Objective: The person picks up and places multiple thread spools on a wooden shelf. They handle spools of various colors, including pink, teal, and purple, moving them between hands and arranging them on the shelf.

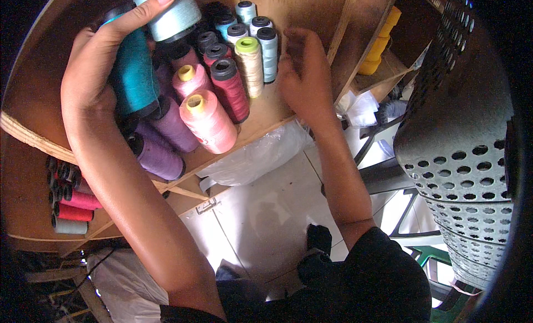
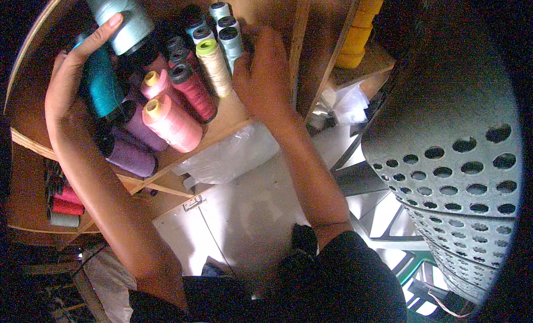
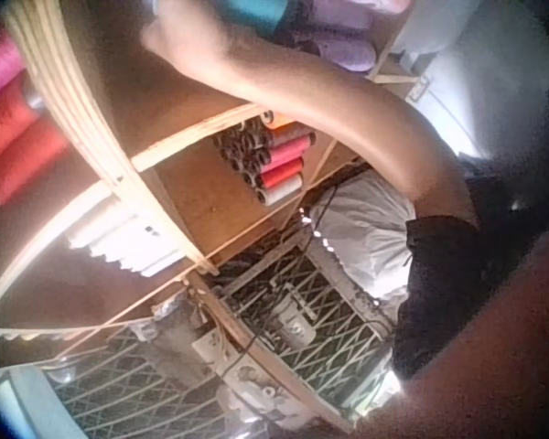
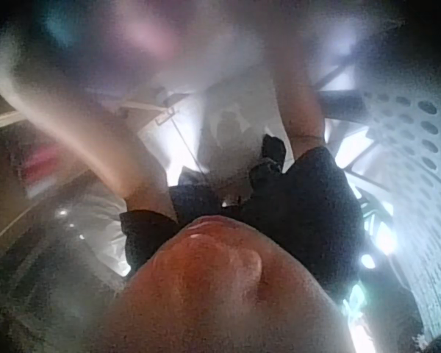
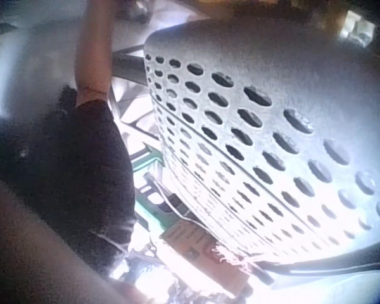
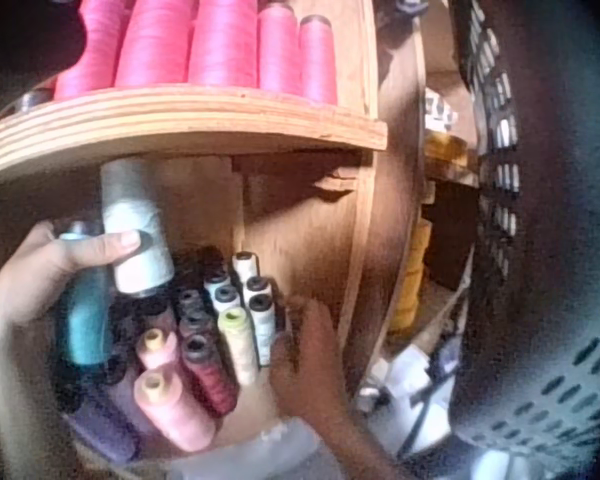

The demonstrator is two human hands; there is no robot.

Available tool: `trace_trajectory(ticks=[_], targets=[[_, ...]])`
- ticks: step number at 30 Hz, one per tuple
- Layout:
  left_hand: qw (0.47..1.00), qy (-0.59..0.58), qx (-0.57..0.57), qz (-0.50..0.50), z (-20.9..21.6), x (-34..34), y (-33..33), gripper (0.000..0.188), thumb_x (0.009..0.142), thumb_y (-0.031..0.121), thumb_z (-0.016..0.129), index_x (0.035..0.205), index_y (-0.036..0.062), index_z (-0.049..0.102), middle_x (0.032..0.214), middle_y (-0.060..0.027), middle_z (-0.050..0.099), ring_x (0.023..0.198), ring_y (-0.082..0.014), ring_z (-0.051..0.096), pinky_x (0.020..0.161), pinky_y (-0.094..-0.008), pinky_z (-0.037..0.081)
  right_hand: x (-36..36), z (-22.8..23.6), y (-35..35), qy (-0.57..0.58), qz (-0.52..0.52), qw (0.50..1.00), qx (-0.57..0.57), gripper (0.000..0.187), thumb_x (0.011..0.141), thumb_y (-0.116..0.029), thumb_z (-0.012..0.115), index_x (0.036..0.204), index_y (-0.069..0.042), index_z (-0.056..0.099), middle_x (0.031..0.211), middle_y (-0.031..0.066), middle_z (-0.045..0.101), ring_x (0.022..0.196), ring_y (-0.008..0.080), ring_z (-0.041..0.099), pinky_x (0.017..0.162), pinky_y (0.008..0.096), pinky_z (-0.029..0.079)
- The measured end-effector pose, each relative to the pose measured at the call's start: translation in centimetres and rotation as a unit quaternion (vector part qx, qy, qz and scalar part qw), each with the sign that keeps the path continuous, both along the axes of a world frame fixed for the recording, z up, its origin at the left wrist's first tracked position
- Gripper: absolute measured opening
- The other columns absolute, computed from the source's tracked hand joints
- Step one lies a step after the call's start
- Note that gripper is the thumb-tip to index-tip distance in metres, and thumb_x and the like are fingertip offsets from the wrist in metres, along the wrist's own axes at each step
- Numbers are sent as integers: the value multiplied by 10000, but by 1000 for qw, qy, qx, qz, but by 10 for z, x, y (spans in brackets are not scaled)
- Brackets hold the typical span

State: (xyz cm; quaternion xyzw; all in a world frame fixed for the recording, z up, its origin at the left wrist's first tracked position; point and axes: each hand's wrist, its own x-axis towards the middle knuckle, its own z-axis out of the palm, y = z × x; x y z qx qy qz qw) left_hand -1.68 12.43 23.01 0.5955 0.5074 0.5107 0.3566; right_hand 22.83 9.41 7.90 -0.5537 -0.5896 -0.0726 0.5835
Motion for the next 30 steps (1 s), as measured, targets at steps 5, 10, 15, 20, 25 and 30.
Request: trace_trajectory(ticks=[5, 10, 15, 20, 25, 30], targets=[[1000, 1, 6, 4, -1, -1, -2, 514, 690, 423, 945, 908, 19, 715, 736, -39, 637, 587, -167, 586, 543, -302, 466, -4, 2, -4, 5, 10, 993, -118, 715, 772, -148, 810, 1370, 26, 460, 1259, 211, 607, 1204, 340, 601, 1057, 423, 465], [1000, -6, 28, 4, -1, 1, -5, 517, 688, 420, 947, 907, 16, 712, 747, -41, 640, 590, -165, 586, 546, -301, 466, -13, -19, 8, -70, 14, 994, -84, 977, 638, -210, 927, 1407, 73, 394, 1324, 256, 554, 1251, 384, 571, 1090, 421, 440], [1000, 1, 20, 0, -1, -2, 0, 512, 686, 408, 950, 913, 18, 707, 756, -45, 646, 590, -160, 589, 547, -290, 470, -11, -31, 17, -52, 18, 988, -146, 992, 627, -244, 947, 1396, 69, 404, 1309, 290, 566, 1248, 433, 576, 1076, 453, 452], [997, -2, 45, -56, 0, -2, -2, 508, 686, 390, 954, 921, 16, 702, 747, -50, 644, 587, -158, 592, 552, -286, 486, -12, -26, 19, -35, 30, 987, -156, 948, 626, -273, 949, 1351, 57, 433, 1234, 304, 613, 1172, 451, 620, 1013, 485, 489], [998, 5, 36, -55, 0, -4, 0, 560, 664, 391, 968, 956, -2, 695, 777, -61, 649, 603, -164, 595, 565, -291, 496, -13, -24, 18, -29, 13, 989, -147, 940, 588, -324, 975, 1296, 42, 475, 1209, 298, 627, 1130, 455, 636, 967, 497, 507], [999, -17, 40, -16, -3, -3, 4, 579, 650, 397, 975, 960, -4, 695, 796, -65, 652, 623, -165, 599, 585, -295, 500, -18, -19, 11, -24, -48, 987, -151, 888, 581, -324, 985, 1241, 38, 514, 1143, 287, 660, 1072, 459, 664, 925, 508, 528]])
